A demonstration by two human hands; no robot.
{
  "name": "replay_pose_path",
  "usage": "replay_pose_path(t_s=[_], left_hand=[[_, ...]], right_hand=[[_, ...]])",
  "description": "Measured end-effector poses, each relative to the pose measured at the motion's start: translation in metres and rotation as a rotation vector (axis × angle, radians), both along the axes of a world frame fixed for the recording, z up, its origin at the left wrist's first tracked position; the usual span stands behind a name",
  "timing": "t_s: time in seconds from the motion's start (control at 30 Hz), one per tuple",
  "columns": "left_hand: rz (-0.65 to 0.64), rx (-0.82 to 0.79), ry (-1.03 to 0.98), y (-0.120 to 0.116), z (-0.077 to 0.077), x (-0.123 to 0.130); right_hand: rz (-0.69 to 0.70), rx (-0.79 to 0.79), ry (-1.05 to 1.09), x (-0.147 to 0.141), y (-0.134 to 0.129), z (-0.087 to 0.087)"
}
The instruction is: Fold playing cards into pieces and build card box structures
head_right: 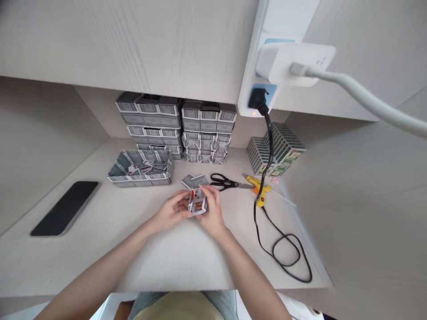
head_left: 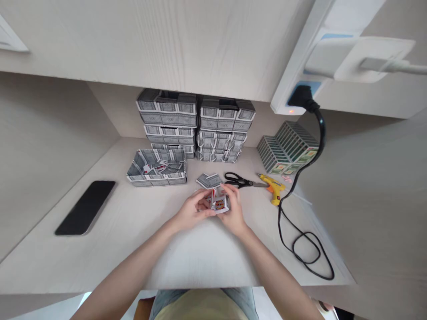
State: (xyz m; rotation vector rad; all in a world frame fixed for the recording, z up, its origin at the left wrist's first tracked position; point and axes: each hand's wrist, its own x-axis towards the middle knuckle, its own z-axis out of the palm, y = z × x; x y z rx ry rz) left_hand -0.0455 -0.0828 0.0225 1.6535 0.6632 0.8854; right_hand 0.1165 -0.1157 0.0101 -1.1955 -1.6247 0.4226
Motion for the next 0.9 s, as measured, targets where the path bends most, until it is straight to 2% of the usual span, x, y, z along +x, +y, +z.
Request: replay_pose_path(t_s=[0.13,0.3,0.4,0.57,0.73,0.9], left_hand=[[0.066,0.166,0.093,0.0037,0.0005,-0.0044],[0.201,0.396,0.354,0.0049,-0.0010,-0.0092],[0.239,0.474,0.450,0.0045,-0.0006,-0.0093],[0.223,0.510,0.472,0.0030,0.0011,-0.0083],[0.250,0.484,0.465,0.0028,0.0004,-0.0086],[0.267,0.473,0.481,0.0025,0.0000,-0.0087]], right_hand=[[-0.009,-0.098,0.125,-0.0013,0.0015,-0.0039],[0.043,-0.272,0.414,-0.0027,0.0006,-0.0061],[0.077,-0.367,0.483,-0.0043,0.0003,-0.0068],[0.051,-0.394,0.470,-0.0086,0.0004,-0.0084],[0.102,-0.404,0.492,-0.0087,-0.0005,-0.0079],[0.106,-0.383,0.408,-0.0073,-0.0014,-0.0063]])
